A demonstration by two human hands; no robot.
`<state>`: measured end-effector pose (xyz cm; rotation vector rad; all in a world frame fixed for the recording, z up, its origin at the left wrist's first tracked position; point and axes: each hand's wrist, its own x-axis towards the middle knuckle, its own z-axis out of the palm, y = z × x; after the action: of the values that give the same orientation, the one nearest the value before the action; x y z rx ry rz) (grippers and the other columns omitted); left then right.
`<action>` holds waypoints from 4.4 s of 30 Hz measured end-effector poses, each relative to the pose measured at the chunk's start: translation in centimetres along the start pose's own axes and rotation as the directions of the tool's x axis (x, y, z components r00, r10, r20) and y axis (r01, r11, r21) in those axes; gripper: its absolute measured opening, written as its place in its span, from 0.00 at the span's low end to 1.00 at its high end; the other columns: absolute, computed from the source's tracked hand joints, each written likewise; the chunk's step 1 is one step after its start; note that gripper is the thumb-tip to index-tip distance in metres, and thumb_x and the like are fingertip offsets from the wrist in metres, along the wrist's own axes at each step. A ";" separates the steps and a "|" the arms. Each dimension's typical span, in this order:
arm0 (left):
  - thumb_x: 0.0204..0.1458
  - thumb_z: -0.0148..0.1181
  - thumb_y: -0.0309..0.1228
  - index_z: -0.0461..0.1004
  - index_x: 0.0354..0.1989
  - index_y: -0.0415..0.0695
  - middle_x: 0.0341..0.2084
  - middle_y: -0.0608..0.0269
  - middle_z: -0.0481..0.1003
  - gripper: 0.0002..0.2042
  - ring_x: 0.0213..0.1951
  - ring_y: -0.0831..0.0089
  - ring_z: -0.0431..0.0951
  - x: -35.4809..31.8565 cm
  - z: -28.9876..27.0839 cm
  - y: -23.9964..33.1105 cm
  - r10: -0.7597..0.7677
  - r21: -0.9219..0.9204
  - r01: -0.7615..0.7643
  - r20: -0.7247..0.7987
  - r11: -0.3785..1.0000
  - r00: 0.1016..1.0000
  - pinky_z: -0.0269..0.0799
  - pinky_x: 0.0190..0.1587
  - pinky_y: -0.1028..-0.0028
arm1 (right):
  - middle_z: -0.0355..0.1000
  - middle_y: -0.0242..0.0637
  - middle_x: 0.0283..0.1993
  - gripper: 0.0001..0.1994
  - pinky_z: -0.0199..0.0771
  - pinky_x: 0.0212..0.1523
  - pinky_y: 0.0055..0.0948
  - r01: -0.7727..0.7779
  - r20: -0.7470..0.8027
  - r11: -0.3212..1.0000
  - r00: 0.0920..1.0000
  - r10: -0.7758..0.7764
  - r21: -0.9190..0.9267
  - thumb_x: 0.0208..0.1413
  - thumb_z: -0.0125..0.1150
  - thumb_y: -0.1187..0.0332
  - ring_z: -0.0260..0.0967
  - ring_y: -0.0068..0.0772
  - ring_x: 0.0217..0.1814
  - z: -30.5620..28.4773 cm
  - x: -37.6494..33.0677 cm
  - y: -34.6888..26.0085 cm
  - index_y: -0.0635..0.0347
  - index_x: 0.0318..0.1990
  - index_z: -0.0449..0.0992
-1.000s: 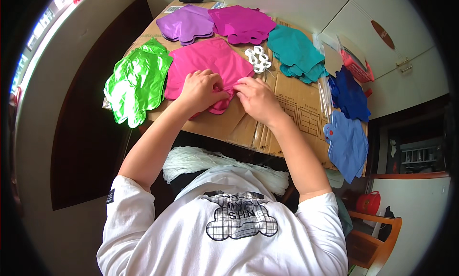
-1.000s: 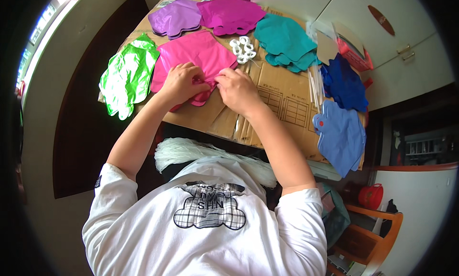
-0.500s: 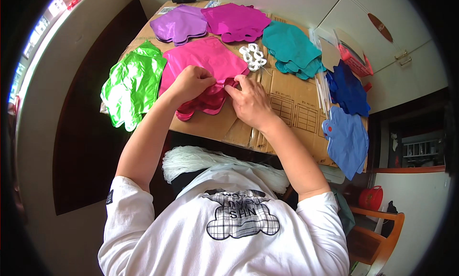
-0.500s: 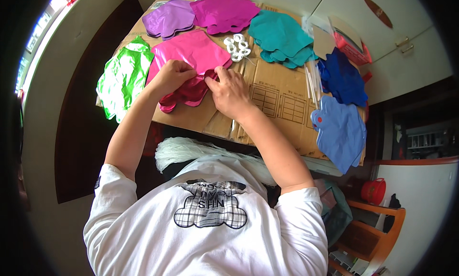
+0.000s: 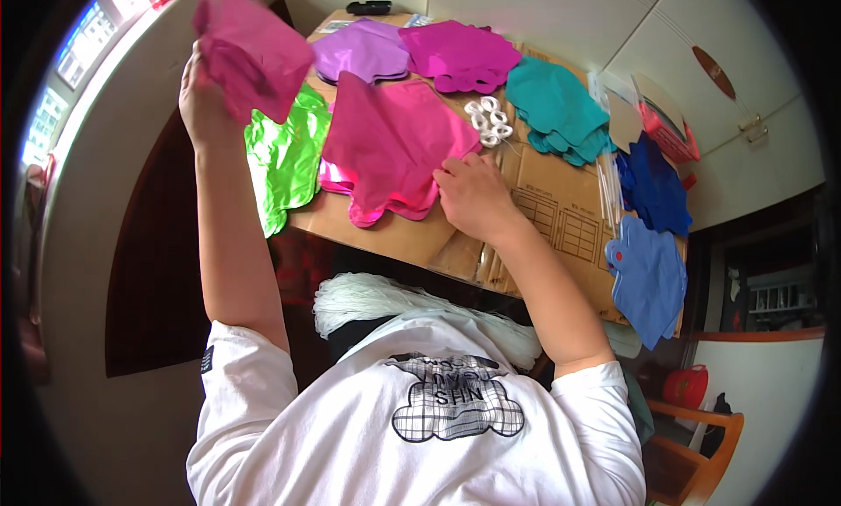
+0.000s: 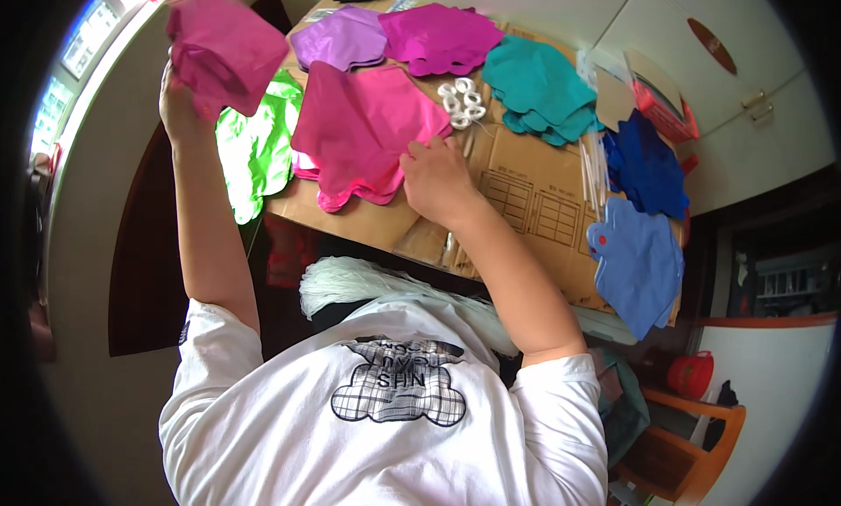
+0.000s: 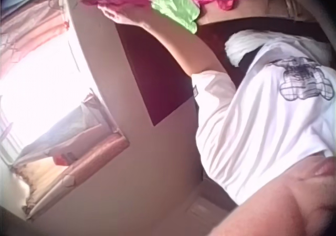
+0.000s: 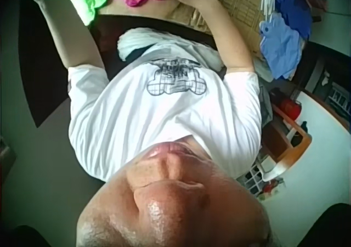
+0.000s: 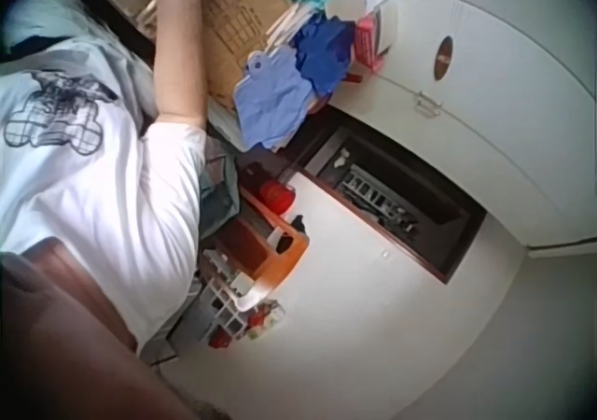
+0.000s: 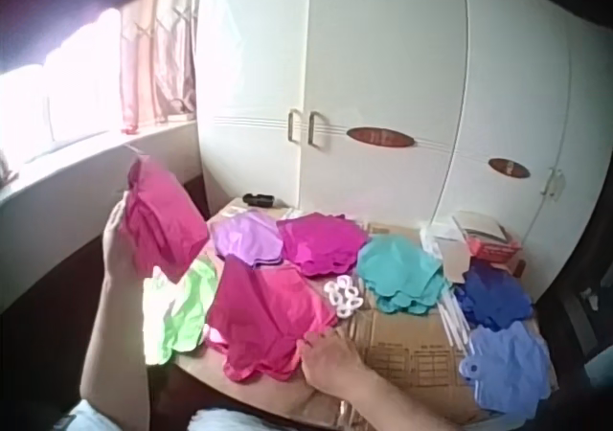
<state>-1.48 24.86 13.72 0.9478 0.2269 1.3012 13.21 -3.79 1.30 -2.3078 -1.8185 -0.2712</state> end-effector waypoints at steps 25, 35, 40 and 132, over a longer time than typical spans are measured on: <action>0.55 0.61 0.28 0.75 0.40 0.39 0.32 0.63 0.79 0.07 0.32 0.74 0.80 -19.9 4.3 -7.4 -0.884 0.225 0.877 0.311 0.425 0.348 0.78 0.37 0.74 | 0.74 0.32 0.49 0.16 0.66 0.53 0.25 -0.020 0.053 -0.053 0.683 0.729 0.998 0.56 0.62 0.70 0.69 0.24 0.49 -5.8 -13.3 3.8 0.63 0.52 0.73; 0.49 0.66 0.22 0.74 0.32 0.39 0.28 0.66 0.78 0.06 0.30 0.84 0.75 -24.8 7.6 -7.7 -0.660 0.293 0.601 0.465 0.744 0.590 0.73 0.32 0.81 | 0.75 0.32 0.32 0.12 0.70 0.34 0.22 -0.154 -0.133 0.361 0.743 0.656 0.920 0.50 0.69 0.68 0.70 0.20 0.31 -6.9 -10.9 -3.3 0.64 0.38 0.75; 0.50 0.62 0.18 0.72 0.30 0.41 0.24 0.68 0.74 0.05 0.25 0.83 0.74 -23.0 5.7 -7.6 -0.688 0.213 0.676 0.435 0.706 0.581 0.69 0.26 0.82 | 0.73 0.27 0.31 0.04 0.67 0.34 0.17 -0.113 -0.126 0.279 0.694 0.709 0.954 0.55 0.64 0.71 0.66 0.14 0.32 -7.6 -11.9 -1.5 0.60 0.32 0.76; 0.57 0.55 0.25 0.74 0.47 0.37 0.37 0.63 0.78 0.11 0.41 0.78 0.76 -7.1 -24.6 -2.8 0.032 0.841 0.021 -0.045 0.540 0.998 0.70 0.46 0.79 | 0.70 0.47 0.53 0.24 0.68 0.55 0.44 -0.228 0.310 0.913 0.943 0.121 0.339 0.50 0.66 0.53 0.69 0.50 0.55 7.1 22.2 -19.8 0.59 0.50 0.72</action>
<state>-17.14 30.13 -6.02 1.7371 0.9764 1.2045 -0.73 23.46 0.91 -2.2970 -1.5835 0.4197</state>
